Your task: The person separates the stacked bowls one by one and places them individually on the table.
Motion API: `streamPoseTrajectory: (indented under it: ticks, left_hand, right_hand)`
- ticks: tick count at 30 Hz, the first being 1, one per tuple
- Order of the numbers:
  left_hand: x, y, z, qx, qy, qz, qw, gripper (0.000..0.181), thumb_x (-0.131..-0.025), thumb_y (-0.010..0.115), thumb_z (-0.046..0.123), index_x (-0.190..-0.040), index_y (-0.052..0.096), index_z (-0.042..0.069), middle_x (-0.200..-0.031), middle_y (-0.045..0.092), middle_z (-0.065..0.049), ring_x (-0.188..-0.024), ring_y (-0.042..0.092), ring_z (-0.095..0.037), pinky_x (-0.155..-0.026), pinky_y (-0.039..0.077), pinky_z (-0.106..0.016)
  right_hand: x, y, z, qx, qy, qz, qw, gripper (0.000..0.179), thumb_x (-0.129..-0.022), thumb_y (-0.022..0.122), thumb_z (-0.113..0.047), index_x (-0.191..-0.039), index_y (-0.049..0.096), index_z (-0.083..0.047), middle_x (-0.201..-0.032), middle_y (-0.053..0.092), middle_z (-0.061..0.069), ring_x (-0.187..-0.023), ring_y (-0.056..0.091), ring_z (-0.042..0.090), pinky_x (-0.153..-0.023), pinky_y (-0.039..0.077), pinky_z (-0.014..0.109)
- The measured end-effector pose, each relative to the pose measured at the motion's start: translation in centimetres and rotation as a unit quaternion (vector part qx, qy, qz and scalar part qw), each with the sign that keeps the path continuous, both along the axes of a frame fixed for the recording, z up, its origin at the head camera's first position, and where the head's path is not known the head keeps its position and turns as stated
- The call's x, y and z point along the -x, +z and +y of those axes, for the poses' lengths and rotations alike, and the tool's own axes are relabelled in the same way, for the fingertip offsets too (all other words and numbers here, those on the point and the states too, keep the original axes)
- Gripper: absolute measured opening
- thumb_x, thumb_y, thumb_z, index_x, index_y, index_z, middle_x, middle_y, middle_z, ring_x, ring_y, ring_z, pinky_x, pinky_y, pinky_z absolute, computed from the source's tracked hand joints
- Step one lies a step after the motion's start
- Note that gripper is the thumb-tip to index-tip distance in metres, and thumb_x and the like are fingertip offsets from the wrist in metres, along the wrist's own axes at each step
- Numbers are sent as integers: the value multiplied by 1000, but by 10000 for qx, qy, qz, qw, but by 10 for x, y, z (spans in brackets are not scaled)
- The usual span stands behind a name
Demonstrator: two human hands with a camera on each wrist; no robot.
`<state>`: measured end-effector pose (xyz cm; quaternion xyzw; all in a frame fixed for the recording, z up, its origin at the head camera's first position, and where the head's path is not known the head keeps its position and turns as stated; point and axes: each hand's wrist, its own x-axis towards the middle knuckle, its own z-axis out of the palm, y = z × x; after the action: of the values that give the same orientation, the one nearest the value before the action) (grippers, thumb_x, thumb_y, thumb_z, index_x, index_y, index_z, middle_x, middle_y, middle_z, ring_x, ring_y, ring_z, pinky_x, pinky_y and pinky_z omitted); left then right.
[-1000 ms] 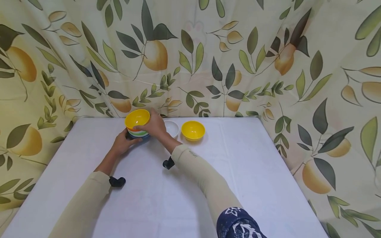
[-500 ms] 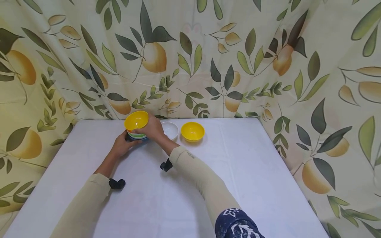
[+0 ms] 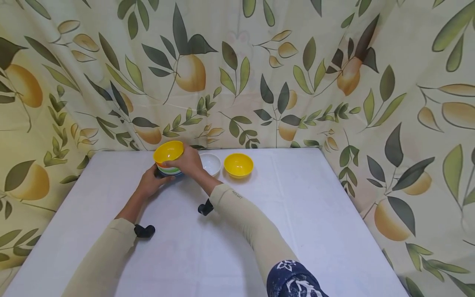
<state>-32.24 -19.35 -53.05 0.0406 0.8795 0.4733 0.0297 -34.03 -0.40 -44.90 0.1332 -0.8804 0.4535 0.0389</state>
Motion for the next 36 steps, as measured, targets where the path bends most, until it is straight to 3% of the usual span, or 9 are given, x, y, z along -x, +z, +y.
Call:
streamPoseTrajectory:
  ticks: [10, 20, 28, 36]
  left_hand:
    - [2, 0, 1, 21, -2, 62, 10000, 102, -91, 84, 43, -166, 25, 7, -161, 42, -22, -150, 34, -41, -127, 20, -58]
    - [-1, 1, 1, -104, -39, 228, 9997, 93, -92, 84, 40, -162, 31, 9, -155, 48, -21, -146, 39, -40, -126, 22, -59]
    - [-3, 1, 2, -192, 37, 67, 9998, 96, -91, 85, 42, -163, 30, 9, -157, 46, -22, -146, 38, -42, -126, 21, -60]
    - [-4, 1, 2, -180, 44, 181, 9997, 93, -89, 86, 42, -160, 35, 10, -155, 49, -21, -145, 41, -41, -125, 23, -60]
  right_hand:
    - [-2, 4, 1, 178, 43, 37, 9998, 84, -82, 93, -36, -150, 53, -5, -132, 69, 8, -114, 65, 21, -101, 56, 34]
    - [-8, 10, 0, 375, 97, 369, 9986, 83, -83, 92, -35, -151, 52, -7, -130, 70, 7, -113, 66, 20, -99, 56, 32]
    - [-23, 20, 3, 654, -3, 532, 9964, 84, -82, 93, -38, -149, 53, -7, -130, 70, 6, -113, 66, 19, -98, 57, 31]
    - [-41, 30, 17, 940, -306, 399, 9943, 89, -82, 93, -40, -154, 51, -8, -142, 64, 5, -125, 60, 19, -110, 50, 38]
